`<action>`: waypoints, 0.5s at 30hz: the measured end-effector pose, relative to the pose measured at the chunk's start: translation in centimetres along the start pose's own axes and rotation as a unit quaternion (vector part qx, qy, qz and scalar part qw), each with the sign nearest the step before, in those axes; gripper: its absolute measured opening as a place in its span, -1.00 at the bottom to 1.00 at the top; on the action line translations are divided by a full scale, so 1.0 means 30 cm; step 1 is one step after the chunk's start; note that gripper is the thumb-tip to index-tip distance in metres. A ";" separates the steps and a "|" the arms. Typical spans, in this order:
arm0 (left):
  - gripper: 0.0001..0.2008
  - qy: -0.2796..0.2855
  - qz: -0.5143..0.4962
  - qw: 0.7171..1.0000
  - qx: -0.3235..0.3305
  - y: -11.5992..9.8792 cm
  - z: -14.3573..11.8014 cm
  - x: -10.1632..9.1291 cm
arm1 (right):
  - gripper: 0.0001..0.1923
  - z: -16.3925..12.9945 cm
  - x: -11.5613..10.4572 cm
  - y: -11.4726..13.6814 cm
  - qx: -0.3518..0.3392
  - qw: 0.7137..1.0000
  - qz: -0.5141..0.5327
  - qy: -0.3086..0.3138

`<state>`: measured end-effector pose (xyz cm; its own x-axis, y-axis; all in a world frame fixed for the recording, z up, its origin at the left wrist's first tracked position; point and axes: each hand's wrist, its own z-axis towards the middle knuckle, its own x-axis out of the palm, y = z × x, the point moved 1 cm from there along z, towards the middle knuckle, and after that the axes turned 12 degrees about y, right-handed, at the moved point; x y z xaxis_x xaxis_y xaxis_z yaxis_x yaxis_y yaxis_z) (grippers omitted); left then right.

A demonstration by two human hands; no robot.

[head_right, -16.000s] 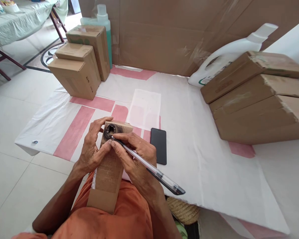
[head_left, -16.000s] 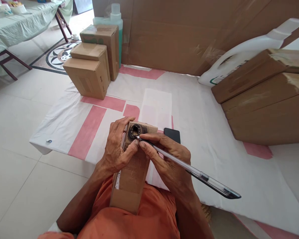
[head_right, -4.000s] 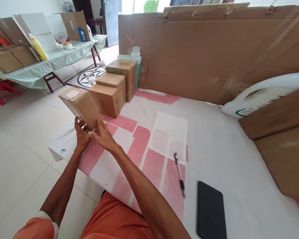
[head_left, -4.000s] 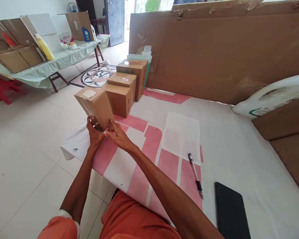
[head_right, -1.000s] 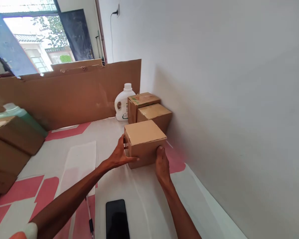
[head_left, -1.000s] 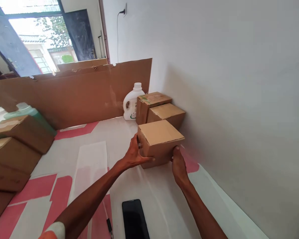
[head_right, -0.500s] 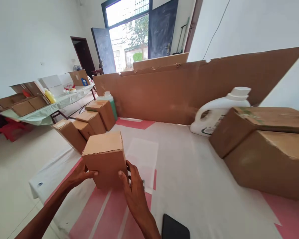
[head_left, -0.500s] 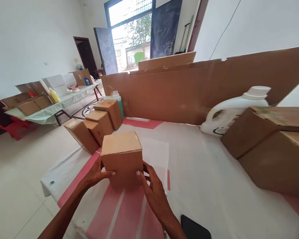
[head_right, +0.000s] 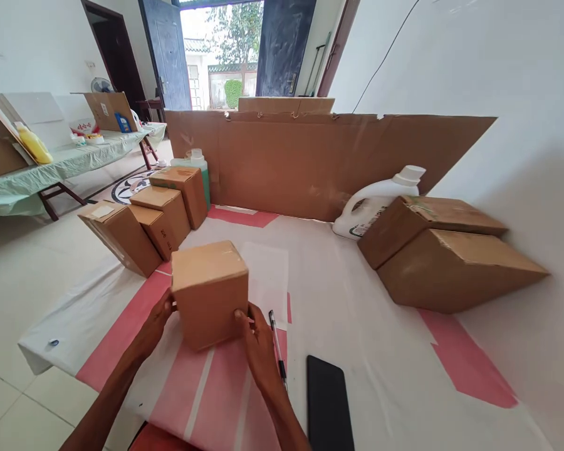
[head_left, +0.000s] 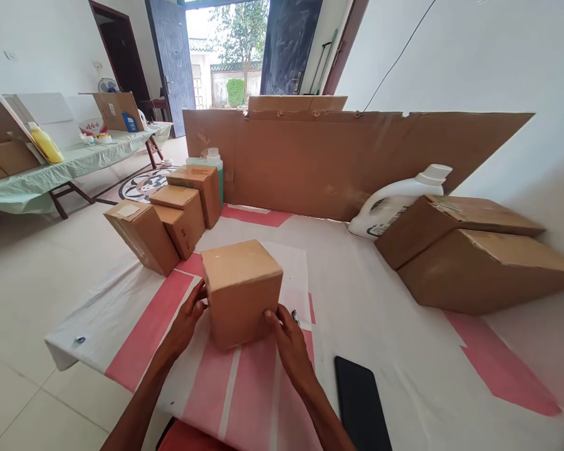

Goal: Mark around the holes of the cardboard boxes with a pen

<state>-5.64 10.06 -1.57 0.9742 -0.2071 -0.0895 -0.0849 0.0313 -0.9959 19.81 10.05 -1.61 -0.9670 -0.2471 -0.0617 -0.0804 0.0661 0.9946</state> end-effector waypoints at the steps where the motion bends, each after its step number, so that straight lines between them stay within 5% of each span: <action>1: -0.10 -0.026 0.008 1.000 -0.004 -0.009 -0.010 0.007 | -0.48 0.001 0.003 0.013 -0.001 1.000 -0.010 -0.008; 10: -0.14 -0.120 0.038 0.992 0.023 -0.082 -0.158 0.027 | -0.29 -0.037 0.117 0.017 0.019 0.999 0.010 0.024; 15: -0.15 -0.094 0.023 0.995 0.005 -0.039 -0.208 0.050 | -0.15 -0.068 0.113 -0.009 0.059 0.998 0.011 0.000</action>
<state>-5.39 3.61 -0.61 0.9914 -0.0193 -0.1294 -0.1284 0.0457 -0.9907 17.03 7.23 -1.92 -0.9688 -0.2448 -0.0398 -0.0869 0.1851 0.9789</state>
